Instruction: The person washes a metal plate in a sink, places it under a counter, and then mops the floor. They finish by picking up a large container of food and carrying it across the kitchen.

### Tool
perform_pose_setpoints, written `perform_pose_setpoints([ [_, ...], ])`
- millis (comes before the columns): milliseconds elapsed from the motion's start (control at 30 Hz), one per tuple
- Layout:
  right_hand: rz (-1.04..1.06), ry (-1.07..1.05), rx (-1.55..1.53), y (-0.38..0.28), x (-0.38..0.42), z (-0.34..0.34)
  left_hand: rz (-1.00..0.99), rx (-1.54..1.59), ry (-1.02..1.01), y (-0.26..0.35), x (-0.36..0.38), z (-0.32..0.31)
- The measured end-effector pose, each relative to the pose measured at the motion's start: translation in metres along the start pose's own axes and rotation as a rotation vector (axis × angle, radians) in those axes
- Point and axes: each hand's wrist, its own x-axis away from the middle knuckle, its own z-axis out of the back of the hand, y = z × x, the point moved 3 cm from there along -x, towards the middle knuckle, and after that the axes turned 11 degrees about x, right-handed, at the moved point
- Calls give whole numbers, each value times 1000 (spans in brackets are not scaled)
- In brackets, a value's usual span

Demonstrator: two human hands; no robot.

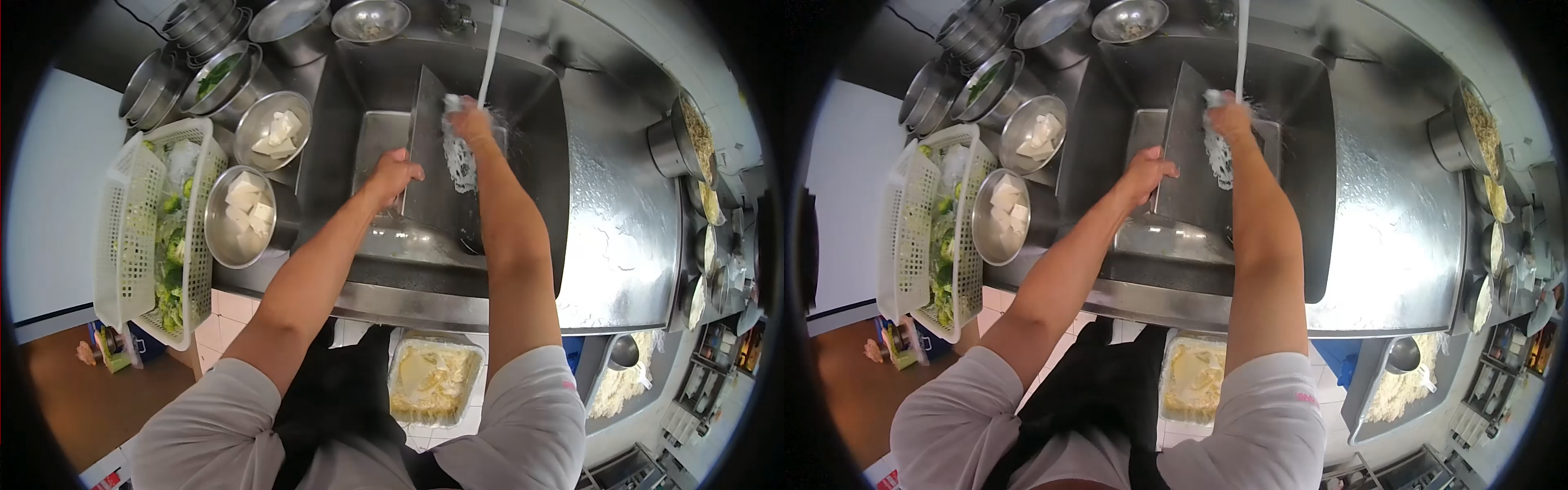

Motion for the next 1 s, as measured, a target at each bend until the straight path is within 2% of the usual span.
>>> perform_pose_setpoints([
  [133, 167, -233, -461, -10, 38, -32, 90, 85, 18, -19, -4, 2],
  [233, 448, 188, -82, 4, 36, -29, 88, 32, -11, -37, -9, 0],
  [267, 426, 121, 146, 15, 20, -35, 78, -16, -33, -39, -12, -1],
  [367, 173, 89, -17, 19, 2, -42, 155, -147, -5, -25, -4, -13],
  [400, 191, 50, -183, -6, 17, -23, 176, -151, 10, -32, -2, -7],
  [500, 311, -209, -411, -16, 33, -20, 176, -170, 22, -34, -15, 1],
  [533, 295, -225, -440, -9, 19, -18, 182, -183, 19, -38, -12, 1],
  [567, 114, -102, -200, 7, 11, -15, 178, -199, 14, -38, -12, 0],
  [600, 145, -316, -827, 42, -30, -56, 141, -222, 12, -33, -18, -4],
  [667, 252, -285, -1133, 63, -56, -92, 102, -255, 17, -34, -19, -7],
  [733, 404, 185, -441, 8, -29, -56, 116, -248, 71, -34, -15, -5],
  [833, 445, -304, -292, -38, 38, -6, 126, -250, 99, -31, -19, 6],
  [933, 527, -364, -145, -4, 78, -23, 164, -237, 76, -37, -24, 21],
  [1000, 325, -283, -43, 28, 68, -28, 164, -210, -2, -46, -31, 26],
])
